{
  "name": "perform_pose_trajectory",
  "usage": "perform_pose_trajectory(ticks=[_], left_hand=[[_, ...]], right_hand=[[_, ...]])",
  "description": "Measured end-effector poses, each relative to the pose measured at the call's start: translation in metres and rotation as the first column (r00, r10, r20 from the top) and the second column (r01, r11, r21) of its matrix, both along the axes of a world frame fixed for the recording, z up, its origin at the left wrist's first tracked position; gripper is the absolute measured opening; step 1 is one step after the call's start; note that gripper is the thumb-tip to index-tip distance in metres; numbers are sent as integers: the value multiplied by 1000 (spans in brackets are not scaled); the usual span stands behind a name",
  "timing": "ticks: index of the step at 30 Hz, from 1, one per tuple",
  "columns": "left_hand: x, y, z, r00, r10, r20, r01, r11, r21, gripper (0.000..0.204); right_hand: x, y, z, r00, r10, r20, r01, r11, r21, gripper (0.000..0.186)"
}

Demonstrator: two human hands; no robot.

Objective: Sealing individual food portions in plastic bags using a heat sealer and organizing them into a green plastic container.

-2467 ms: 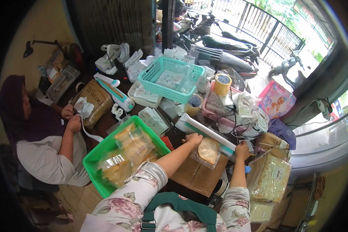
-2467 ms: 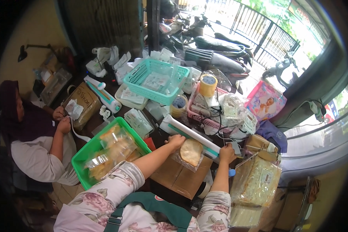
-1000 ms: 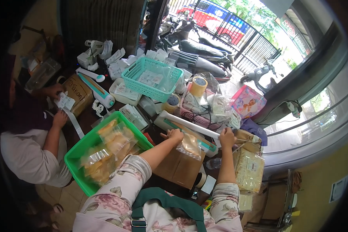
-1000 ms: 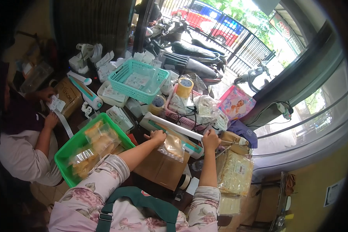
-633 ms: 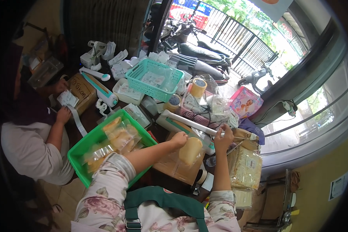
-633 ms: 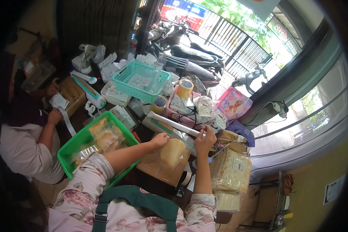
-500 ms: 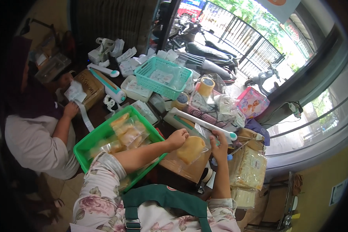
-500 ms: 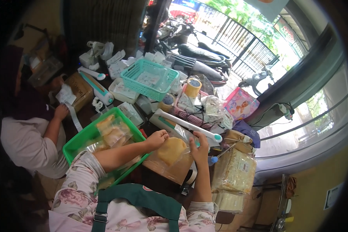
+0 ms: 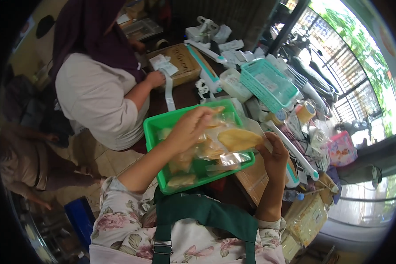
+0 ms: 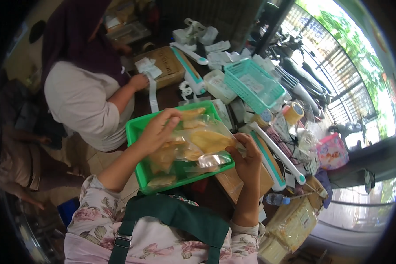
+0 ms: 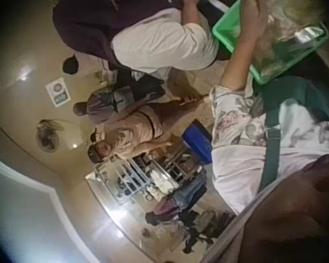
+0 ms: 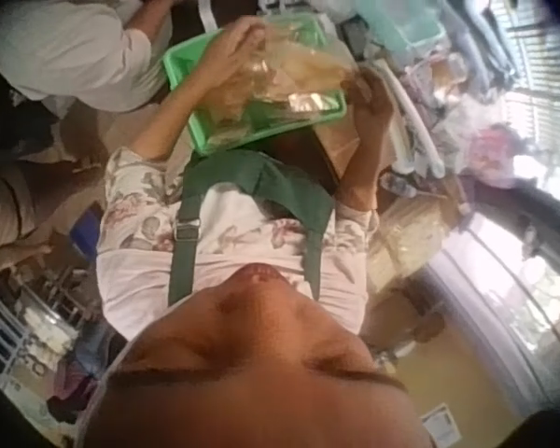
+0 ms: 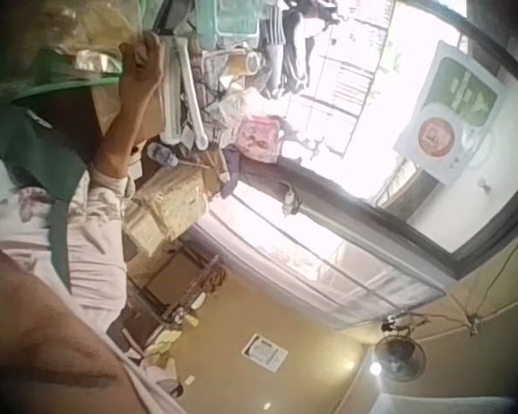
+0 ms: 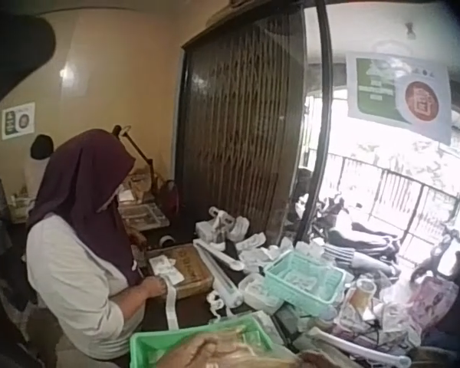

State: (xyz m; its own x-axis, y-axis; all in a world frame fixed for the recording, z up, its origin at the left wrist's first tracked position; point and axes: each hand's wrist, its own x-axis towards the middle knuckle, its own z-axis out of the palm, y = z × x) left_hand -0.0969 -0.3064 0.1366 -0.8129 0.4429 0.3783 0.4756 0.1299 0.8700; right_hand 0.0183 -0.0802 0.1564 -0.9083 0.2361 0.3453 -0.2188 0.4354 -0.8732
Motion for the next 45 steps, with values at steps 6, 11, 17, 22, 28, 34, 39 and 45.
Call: perform_pose_trajectory(ticks=[6, 11, 17, 22, 28, 34, 39, 45], left_hand=[[39, -107, -50, 975, 149, 164, -77, 921, -381, 16], [68, -122, -103, 978, -84, -189, -116, 537, -836, 23], [52, -98, -136, 944, -264, -198, -105, 329, -939, 25], [41, -86, -145, 950, -246, -192, -113, 301, -947, 15], [30, -86, -131, 965, -62, -255, -198, 466, -862, 13], [38, -106, -111, 997, -36, -69, -15, 780, -625, 25], [64, -118, -16, 903, 416, -108, -429, 887, -169, 65], [100, -152, 66, 566, 764, -310, -543, 628, 558, 88]], right_hand=[[-7, -59, -19, 956, 293, 23, -292, 936, 197, 30], [-5, -105, -67, 789, 554, 265, -603, 616, 507, 28], [7, -113, -112, 774, 618, 138, -545, 539, 643, 21], [-5, -60, -99, 894, 201, 399, -441, 542, 715, 32], [-5, -31, -118, 852, 126, 508, -506, 441, 741, 37], [2, -37, -143, 841, 56, 538, -503, 443, 742, 31], [-3, -40, -147, 865, 84, 495, -486, 385, 784, 29], [-63, -63, -150, 824, 237, 514, -564, 255, 786, 34]])
